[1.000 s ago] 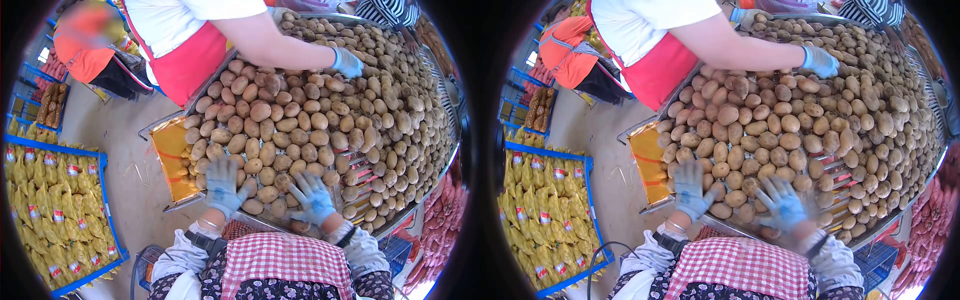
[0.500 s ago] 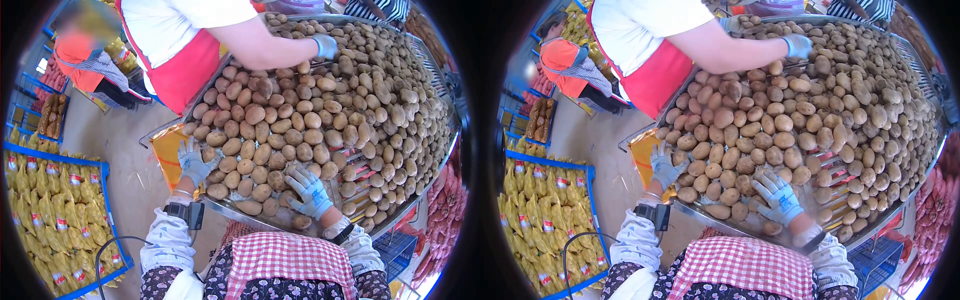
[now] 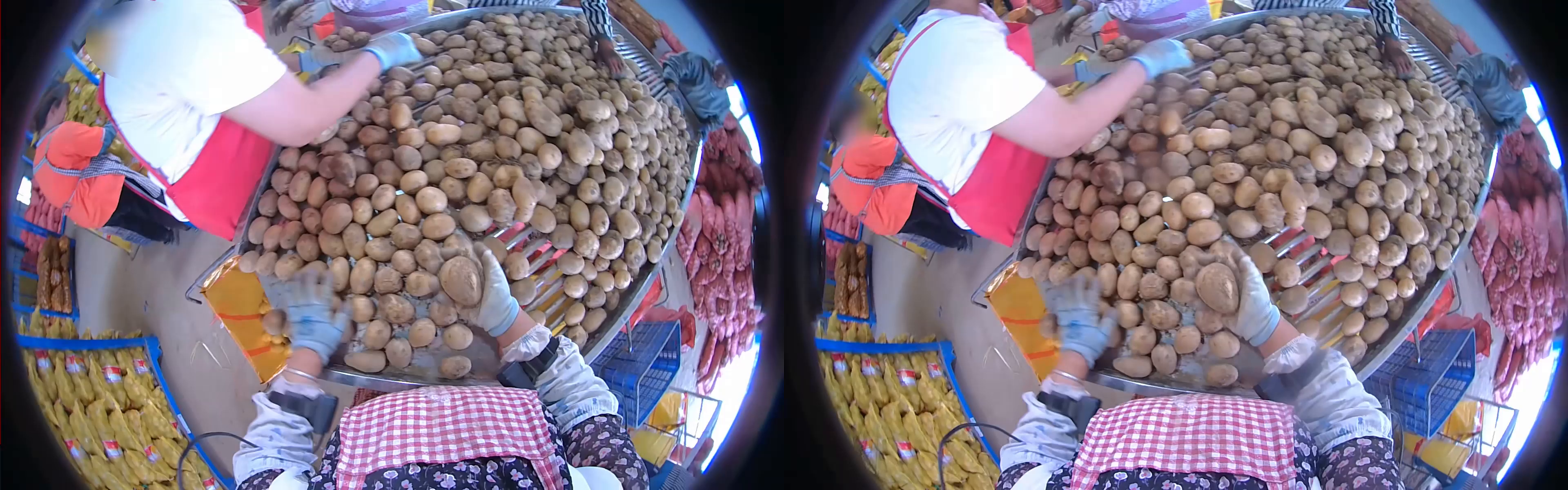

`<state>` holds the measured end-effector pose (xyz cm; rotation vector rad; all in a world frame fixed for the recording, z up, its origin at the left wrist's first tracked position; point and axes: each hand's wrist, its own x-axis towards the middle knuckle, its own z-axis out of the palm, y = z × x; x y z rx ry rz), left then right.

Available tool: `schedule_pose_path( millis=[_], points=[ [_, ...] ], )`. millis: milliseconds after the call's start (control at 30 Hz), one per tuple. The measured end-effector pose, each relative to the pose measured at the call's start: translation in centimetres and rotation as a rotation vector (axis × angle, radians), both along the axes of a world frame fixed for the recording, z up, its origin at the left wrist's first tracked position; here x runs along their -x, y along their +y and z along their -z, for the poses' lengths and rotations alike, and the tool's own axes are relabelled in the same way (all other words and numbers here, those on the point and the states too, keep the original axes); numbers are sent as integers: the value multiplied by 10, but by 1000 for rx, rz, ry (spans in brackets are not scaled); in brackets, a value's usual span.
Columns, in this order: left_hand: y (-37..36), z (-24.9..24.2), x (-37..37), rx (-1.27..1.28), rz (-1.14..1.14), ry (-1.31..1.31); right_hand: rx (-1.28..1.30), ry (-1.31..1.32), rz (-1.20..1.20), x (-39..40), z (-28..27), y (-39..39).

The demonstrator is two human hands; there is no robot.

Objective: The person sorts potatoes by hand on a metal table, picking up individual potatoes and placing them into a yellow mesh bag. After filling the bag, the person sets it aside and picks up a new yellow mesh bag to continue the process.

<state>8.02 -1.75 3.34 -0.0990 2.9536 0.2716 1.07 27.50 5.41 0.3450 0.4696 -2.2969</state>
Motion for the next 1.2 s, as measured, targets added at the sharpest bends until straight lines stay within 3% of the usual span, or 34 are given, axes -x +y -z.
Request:
schedule_pose_path(
  millis=[33,100,233,300,333,367,467,500,533,633,700,733,767,833,867,967,1033,1067,1100,1167,1200],
  points=[
    [-16,10,-3,-7,8,-3,-68,56,55,-1,-11,0],
    [-37,24,2,110,-60,262,-20,29,97,1,-11,6],
    [7,9,23,191,-81,457,125,-58,180,2,-4,11],
    [63,-14,37,-434,183,308,149,105,121,6,-1,3],
    [85,-11,39,-739,310,327,97,15,135,9,-2,-2],
    [109,-14,42,-1274,191,212,96,21,139,9,-2,-7],
    [119,-6,59,-1332,88,203,1915,-1613,672,1,-12,-17],
    [112,-5,65,-1429,-7,116,1486,-1455,167,12,-25,-15],
    [103,-3,70,-1518,-102,21,1496,-1447,170,19,-31,-12],
    [77,2,67,-1433,-195,6,2660,-3293,93,41,-42,8],
    [70,-2,68,-966,-15,453,2619,-2570,-360,70,-38,27],
    [66,-3,72,-717,48,576,2778,-2247,-357,86,-26,35],
    [63,-4,74,-721,47,569,2792,-1966,-275,94,-5,48],
    [57,-7,85,-171,147,512,2728,-1997,-136,81,-7,51],
    [48,11,83,-88,146,448,2720,-1998,-133,68,-12,53],
    [37,24,78,-169,147,557,2739,-2196,-17,38,-18,68],
    [42,25,79,-168,133,571,2605,-2442,-344,37,-7,81],
    [48,20,82,-140,94,533,2558,-2423,-518,50,-18,75],
    [51,16,84,-107,59,496,2563,-2424,-527,62,-20,67],
    [52,14,87,-87,53,484,2957,-2129,376,85,-26,49],
    [52,15,87,-59,63,456,2962,-2129,352,89,-28,38]
  ],
)
